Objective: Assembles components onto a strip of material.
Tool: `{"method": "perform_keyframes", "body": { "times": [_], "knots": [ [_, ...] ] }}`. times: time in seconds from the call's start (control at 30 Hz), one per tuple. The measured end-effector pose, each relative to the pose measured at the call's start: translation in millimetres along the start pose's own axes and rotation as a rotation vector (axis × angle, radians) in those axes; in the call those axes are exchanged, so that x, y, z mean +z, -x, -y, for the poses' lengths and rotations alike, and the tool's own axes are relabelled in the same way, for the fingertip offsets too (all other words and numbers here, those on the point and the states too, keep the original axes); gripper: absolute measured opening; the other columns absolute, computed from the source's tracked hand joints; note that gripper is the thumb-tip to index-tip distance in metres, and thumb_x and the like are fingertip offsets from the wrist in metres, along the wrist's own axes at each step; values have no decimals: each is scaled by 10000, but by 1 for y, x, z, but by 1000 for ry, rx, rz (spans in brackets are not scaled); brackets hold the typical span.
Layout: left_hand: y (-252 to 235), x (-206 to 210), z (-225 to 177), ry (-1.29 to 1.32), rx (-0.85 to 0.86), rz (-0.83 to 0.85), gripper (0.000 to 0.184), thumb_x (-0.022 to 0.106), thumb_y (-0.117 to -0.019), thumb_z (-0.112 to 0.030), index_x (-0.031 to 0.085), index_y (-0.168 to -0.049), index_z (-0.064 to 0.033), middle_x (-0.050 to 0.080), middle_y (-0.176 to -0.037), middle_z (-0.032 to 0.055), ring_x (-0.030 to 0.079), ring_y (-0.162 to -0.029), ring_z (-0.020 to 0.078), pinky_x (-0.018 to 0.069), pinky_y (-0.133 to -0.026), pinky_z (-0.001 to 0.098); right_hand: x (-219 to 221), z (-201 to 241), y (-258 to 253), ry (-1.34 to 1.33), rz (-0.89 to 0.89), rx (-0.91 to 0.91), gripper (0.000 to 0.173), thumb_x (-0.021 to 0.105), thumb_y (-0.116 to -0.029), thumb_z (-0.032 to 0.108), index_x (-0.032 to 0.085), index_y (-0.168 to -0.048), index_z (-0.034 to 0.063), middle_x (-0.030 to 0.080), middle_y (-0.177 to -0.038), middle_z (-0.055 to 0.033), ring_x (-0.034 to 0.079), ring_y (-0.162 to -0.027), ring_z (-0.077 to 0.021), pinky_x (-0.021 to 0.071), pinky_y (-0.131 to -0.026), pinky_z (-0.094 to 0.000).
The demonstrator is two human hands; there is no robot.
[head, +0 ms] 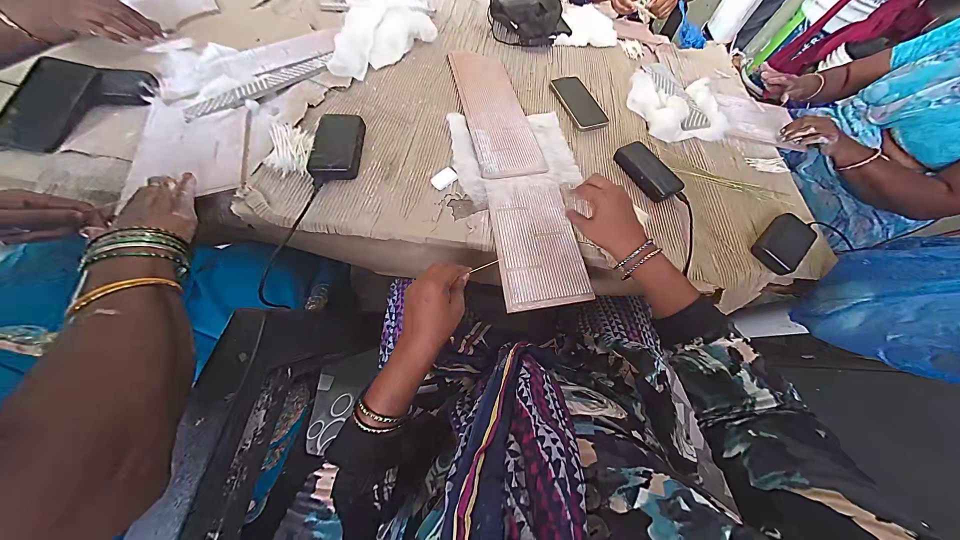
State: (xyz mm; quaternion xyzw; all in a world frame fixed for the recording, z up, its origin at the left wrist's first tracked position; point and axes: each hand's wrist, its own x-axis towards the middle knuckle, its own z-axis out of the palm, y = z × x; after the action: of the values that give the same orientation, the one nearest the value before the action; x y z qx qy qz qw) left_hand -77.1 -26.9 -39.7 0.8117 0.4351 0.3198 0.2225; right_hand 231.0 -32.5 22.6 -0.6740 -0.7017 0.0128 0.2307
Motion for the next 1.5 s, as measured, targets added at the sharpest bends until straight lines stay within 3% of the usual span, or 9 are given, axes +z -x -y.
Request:
{"method": "perform_keyframes", "body": {
  "times": [0.23, 0.37, 0.47, 0.6, 0.73, 0.93, 1.3, 1.4, 1.5],
  "knots": [
    [5, -5, 1, -1, 4, -22, 184, 595, -987, -58, 770, -991, -4, 717, -893, 140, 710, -826, 293, 577, -770, 501, 61, 52, -64, 194, 190, -225, 342, 693, -956, 213, 702, -1256, 52, 653, -1197, -187, 623, -1089, -387, 474, -882, -557],
    [9, -9, 3, 13, -37, -23, 199, 578, -998, -57, 764, -1019, 10, 729, -936, 166, 722, -877, 313, 576, -817, 509, 63, 51, -67, 110, 222, -263, 157, 614, -972, 82, 740, -978, -12, 682, -975, -204, 663, -983, -391, 477, -872, -575],
    [7, -12, 6, 83, -111, -37, 199, 548, -1018, -42, 736, -1032, 22, 713, -947, 159, 706, -889, 286, 571, -833, 485, 47, 51, -32, -133, 231, -224, 103, 653, -946, 38, 739, -930, -17, 680, -882, -175, 672, -820, -326, 524, -757, -522],
    [-4, -11, -1, 354, -176, 4, 206, 524, -1048, -107, 678, -1128, 4, 652, -908, 81, 581, -726, 128, 505, -690, 333, 8, 45, 2, -737, 510, 107, 98, 631, -958, 1, 709, -899, 13, 635, -736, 40, 553, -657, 21, 474, -653, -172],
    [-28, -2, -40, 542, -134, 187, 341, 675, -991, -170, 642, -1303, -37, 645, -857, 18, 483, -580, 45, 436, -556, 225, -2, 32, 16, -1054, 634, 196, 241, 556, -968, 23, 655, -769, 117, 595, -665, 110, 520, -612, 34, 436, -608, -155],
    [-48, 19, -63, 629, -159, 217, 50, 737, -928, -43, 719, -902, -5, 658, -749, -1, 481, -563, 14, 419, -554, 192, -1, 31, 23, -1096, 628, 205, 288, 526, -1002, 54, 642, -751, 134, 603, -650, 117, 492, -569, 50, 402, -561, -135],
    [-43, 26, -62, 611, -287, 114, 79, 706, -961, -51, 698, -897, -5, 630, -738, 11, 523, -607, 35, 448, -600, 204, -5, 20, 29, -1058, 387, 321, 186, 601, -959, -33, 672, -817, 65, 625, -680, 82, 515, -580, 36, 435, -571, -143],
    [-45, 26, -63, 314, -270, 182, 221, 698, -987, -156, 705, -1153, -10, 682, -907, 114, 589, -703, 190, 504, -674, 380, 1, 19, 22, -791, 380, 279, 77, 674, -949, 10, 682, -874, -7, 607, -735, 8, 532, -657, -19, 457, -652, -211],
    [-44, 23, -69, -11, -216, 257, 531, 607, -1048, -292, 489, -1516, -71, 615, -1247, 258, 675, -964, 413, 542, -832, 600, 8, 18, 16, -458, 374, 246, 117, 713, -947, 95, 719, -999, -10, 686, -883, -116, 630, -811, -201, 509, -789, -433]
  ]
}}
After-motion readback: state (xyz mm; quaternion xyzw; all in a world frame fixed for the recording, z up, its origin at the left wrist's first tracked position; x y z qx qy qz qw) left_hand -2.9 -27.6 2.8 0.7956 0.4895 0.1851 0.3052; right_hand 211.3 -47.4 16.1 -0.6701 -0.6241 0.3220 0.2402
